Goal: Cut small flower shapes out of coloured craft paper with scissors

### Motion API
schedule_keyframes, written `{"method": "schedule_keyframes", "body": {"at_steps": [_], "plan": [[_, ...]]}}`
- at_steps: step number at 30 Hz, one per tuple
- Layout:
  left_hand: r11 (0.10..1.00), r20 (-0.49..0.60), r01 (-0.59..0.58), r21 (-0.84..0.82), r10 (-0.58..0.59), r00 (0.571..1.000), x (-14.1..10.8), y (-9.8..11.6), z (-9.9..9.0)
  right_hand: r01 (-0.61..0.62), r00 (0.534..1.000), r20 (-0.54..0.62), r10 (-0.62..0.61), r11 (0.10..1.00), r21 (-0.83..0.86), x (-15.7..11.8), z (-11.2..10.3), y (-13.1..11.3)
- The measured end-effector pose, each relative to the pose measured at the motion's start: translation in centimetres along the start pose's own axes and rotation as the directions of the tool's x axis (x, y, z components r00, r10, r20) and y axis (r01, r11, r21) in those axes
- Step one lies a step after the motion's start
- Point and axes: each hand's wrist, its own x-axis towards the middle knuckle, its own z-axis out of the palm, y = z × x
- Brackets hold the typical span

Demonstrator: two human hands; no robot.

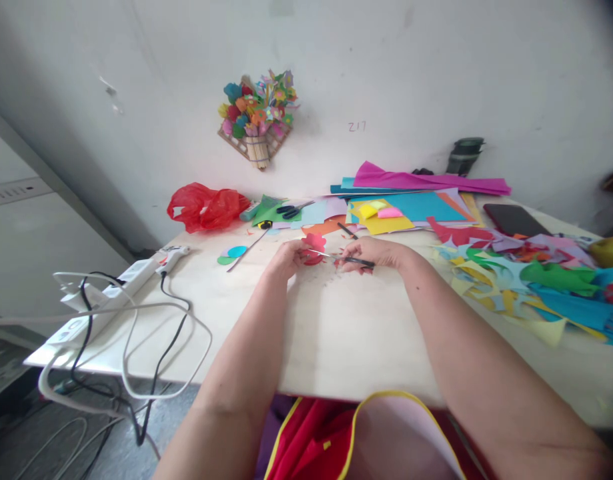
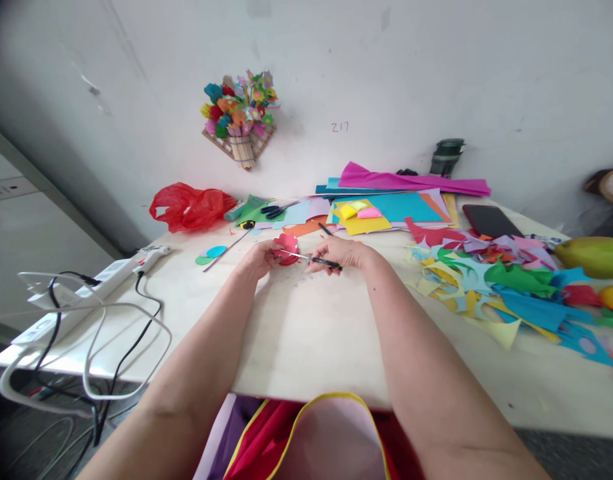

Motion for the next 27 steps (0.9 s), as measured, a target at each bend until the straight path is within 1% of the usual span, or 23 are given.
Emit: {"method": "schedule_keyframes", "body": {"at_steps": [7, 14, 21, 27], "plan": [[0.999, -0.008, 0.0, 0.043, 0.001, 1.0, -0.22, 0.11, 0.28, 0.013, 1.0, 0.0, -0.013, 1.0, 0.001, 0.07, 0.01, 0.05], [0.999, -0.006, 0.007, 0.036, -0.007, 1.0, -0.25, 0.14, 0.19, 0.02, 1.0, -0.003, -0.02, 1.0, -0.006, -0.04, 0.07, -0.09], [0.999, -0.011, 0.014, 0.046, -0.013, 1.0, -0.58, 0.33, 0.53, 0.002, 1.0, -0.012, -0.002, 1.0, -0.006, -0.03, 0.17, -0.21], [0.999, -0.009, 0.015, 0.044, -0.014, 1.0, -0.47, 0.28, 0.44, 0.016, 1.0, -0.018, -0.017, 1.0, -0.015, 0.03, 0.12, -0.18]]}}
